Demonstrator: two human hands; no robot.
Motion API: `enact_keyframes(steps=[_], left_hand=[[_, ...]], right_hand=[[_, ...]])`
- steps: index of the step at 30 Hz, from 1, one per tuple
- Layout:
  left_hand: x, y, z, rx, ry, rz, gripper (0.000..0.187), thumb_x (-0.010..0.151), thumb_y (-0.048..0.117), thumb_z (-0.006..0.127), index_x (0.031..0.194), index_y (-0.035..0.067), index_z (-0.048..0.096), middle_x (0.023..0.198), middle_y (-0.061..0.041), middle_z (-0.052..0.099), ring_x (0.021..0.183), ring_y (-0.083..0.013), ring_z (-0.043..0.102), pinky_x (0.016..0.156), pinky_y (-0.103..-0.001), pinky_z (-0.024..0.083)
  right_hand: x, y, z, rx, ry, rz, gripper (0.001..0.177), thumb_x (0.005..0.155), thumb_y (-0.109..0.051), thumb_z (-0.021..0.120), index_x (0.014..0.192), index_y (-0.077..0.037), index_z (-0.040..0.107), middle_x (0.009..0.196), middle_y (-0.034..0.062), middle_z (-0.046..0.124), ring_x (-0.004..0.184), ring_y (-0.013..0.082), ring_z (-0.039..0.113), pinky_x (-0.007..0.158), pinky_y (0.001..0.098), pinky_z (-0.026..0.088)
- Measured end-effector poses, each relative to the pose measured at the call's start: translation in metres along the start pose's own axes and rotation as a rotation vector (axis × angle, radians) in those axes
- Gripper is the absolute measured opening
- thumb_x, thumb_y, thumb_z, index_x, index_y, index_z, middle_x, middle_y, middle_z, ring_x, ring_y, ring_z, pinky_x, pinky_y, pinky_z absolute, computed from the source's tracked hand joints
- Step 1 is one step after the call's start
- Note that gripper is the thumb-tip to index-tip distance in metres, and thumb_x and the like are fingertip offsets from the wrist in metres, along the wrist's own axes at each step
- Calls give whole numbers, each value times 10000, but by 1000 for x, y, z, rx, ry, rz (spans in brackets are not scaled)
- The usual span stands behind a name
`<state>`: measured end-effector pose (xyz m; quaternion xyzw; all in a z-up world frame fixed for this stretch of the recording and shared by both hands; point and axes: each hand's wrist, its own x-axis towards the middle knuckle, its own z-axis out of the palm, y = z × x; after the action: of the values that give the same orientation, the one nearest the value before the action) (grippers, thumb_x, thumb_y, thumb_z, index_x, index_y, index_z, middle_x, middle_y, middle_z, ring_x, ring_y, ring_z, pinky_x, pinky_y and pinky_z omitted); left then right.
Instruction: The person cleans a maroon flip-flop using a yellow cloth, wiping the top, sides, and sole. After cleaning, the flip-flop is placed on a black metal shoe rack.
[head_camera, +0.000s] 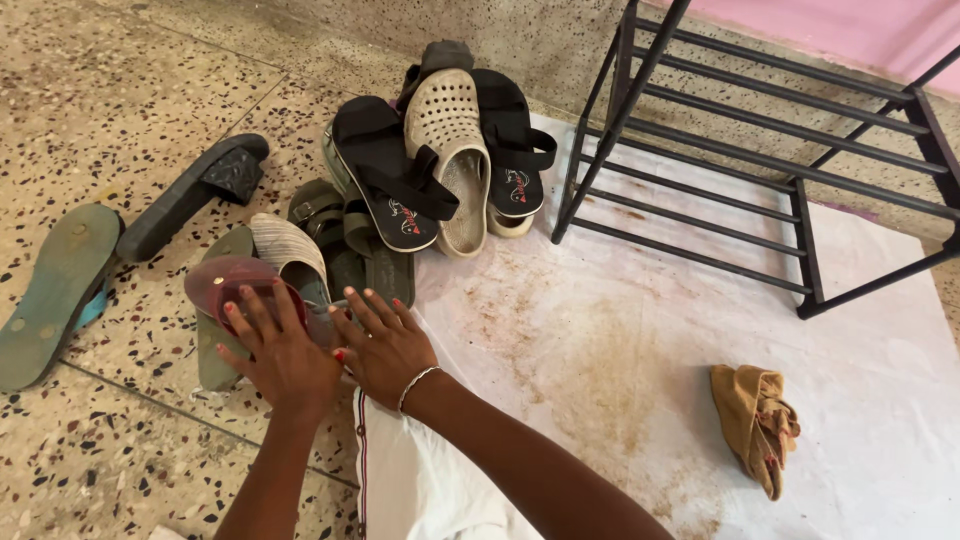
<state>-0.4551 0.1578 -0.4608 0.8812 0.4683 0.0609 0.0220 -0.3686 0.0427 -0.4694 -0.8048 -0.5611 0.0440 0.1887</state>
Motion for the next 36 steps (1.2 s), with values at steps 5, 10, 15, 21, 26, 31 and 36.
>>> enact_keyframes(steps=[5,10,15,21,26,31,36], left_hand=[[13,-1,13,-167,-21,-41,1121,753,502,850,1620,169,221,1640,-190,293,1537,-438,161,1084,-729,300],[36,-5,45,-312,166,-34,927,873,525,769,1562,91,328,1577,-242,413,1496,-493,284,1057,-709,351],[57,-5,73,-288,268,-191,822,851,483,778,1418,15,410,1496,-256,504,1490,-438,363,1083,-692,364],[57,-3,69,-245,315,-154,604,851,355,709,1321,5,561,1514,-252,527,1466,-414,409,1034,-651,424],[38,1,44,-313,344,-47,552,858,317,687,1306,3,615,1522,-295,520,1472,-436,431,1040,-616,432],[20,20,23,-329,404,90,511,874,309,674,1282,2,638,1527,-309,516,1465,-433,451,1140,-573,372],[1,70,6,-570,467,258,521,1009,260,571,1415,-66,552,1540,-355,457,1483,-478,403,1208,-528,336]], right_hand=[[6,4,1,165,-69,50,580,1064,-392,381,1604,-192,315,1696,137,216,1512,374,303,1201,514,271],[15,5,5,355,8,46,573,1075,-358,398,1577,-85,353,1642,208,319,1480,397,363,1199,476,315],[18,8,11,350,21,54,553,1076,-351,420,1509,-8,424,1602,215,400,1471,370,399,1201,476,319],[21,19,13,296,48,36,542,1064,-333,432,1497,-8,447,1593,207,407,1491,353,376,1206,485,300],[28,35,6,254,102,71,550,1059,-357,432,1493,-20,461,1612,197,403,1500,341,360,1209,497,298],[29,45,-8,267,112,103,573,1058,-386,429,1501,-23,444,1599,195,399,1498,350,344,1200,486,290],[27,45,-23,406,163,181,585,1062,-400,429,1513,-28,440,1560,233,437,1430,396,436,1164,468,361]])
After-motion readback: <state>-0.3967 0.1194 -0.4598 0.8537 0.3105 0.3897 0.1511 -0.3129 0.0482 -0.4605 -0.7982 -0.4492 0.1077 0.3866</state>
